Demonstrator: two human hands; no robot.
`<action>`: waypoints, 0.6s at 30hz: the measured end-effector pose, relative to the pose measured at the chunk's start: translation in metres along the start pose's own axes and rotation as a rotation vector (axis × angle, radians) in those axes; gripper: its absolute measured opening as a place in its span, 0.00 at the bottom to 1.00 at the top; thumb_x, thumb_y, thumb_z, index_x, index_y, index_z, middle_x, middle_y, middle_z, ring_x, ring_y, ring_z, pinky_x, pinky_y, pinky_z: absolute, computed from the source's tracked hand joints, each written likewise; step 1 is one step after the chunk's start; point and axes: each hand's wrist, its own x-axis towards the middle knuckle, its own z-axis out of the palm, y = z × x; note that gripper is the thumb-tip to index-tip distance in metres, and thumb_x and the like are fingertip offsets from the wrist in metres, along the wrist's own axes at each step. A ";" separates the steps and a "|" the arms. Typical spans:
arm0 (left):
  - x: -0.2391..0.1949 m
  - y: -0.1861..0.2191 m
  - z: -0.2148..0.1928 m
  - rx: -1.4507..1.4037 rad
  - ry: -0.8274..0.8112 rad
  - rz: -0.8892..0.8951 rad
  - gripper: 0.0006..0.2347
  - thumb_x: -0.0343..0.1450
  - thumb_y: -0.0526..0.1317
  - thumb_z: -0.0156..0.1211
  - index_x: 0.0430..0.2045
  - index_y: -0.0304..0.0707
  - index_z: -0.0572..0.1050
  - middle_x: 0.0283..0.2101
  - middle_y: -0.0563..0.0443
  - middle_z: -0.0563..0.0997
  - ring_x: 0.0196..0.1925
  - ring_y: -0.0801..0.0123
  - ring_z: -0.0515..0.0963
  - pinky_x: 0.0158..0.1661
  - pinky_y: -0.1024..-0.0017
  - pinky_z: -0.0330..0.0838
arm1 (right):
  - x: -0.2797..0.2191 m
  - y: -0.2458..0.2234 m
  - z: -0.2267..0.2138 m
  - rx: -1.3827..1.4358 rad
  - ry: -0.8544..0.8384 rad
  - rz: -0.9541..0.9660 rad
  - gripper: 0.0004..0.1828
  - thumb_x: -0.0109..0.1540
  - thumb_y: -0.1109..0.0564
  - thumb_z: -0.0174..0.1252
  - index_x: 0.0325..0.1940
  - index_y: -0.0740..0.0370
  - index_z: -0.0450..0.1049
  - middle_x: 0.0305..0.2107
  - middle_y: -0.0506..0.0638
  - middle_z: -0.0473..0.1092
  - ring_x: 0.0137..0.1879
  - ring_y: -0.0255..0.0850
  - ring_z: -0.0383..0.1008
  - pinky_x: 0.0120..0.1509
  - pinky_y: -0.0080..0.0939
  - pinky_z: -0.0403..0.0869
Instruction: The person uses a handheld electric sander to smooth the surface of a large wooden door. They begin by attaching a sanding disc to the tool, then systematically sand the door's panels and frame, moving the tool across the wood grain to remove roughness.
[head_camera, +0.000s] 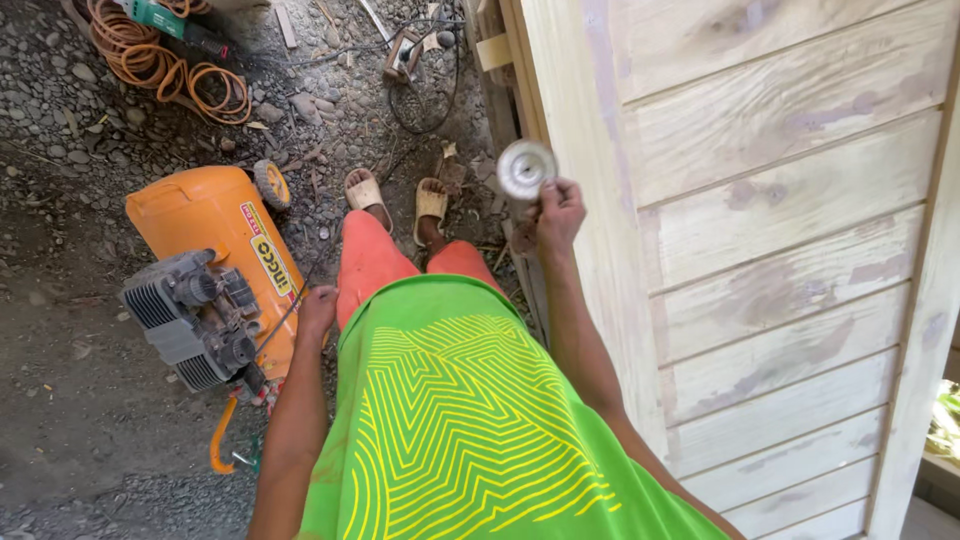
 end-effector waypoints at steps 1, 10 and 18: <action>-0.005 -0.001 0.001 -0.007 -0.008 -0.056 0.17 0.73 0.48 0.61 0.45 0.32 0.82 0.44 0.38 0.85 0.48 0.58 0.84 0.50 0.64 0.75 | 0.009 -0.013 -0.002 -0.013 0.019 -0.024 0.07 0.69 0.58 0.58 0.42 0.65 0.72 0.23 0.49 0.72 0.23 0.33 0.70 0.26 0.33 0.69; 0.012 0.016 0.009 -0.157 0.047 -0.076 0.19 0.71 0.49 0.62 0.47 0.32 0.80 0.44 0.38 0.85 0.48 0.56 0.85 0.50 0.63 0.76 | 0.067 -0.029 -0.051 0.125 0.155 0.143 0.05 0.66 0.60 0.58 0.42 0.64 0.72 0.23 0.51 0.73 0.21 0.36 0.70 0.24 0.35 0.71; 0.018 0.011 0.040 -0.260 0.164 -0.073 0.22 0.73 0.55 0.59 0.42 0.31 0.81 0.41 0.34 0.84 0.44 0.50 0.85 0.47 0.58 0.75 | 0.061 -0.025 -0.111 -0.161 0.105 0.182 0.08 0.64 0.60 0.60 0.45 0.67 0.75 0.28 0.51 0.73 0.24 0.35 0.70 0.24 0.33 0.69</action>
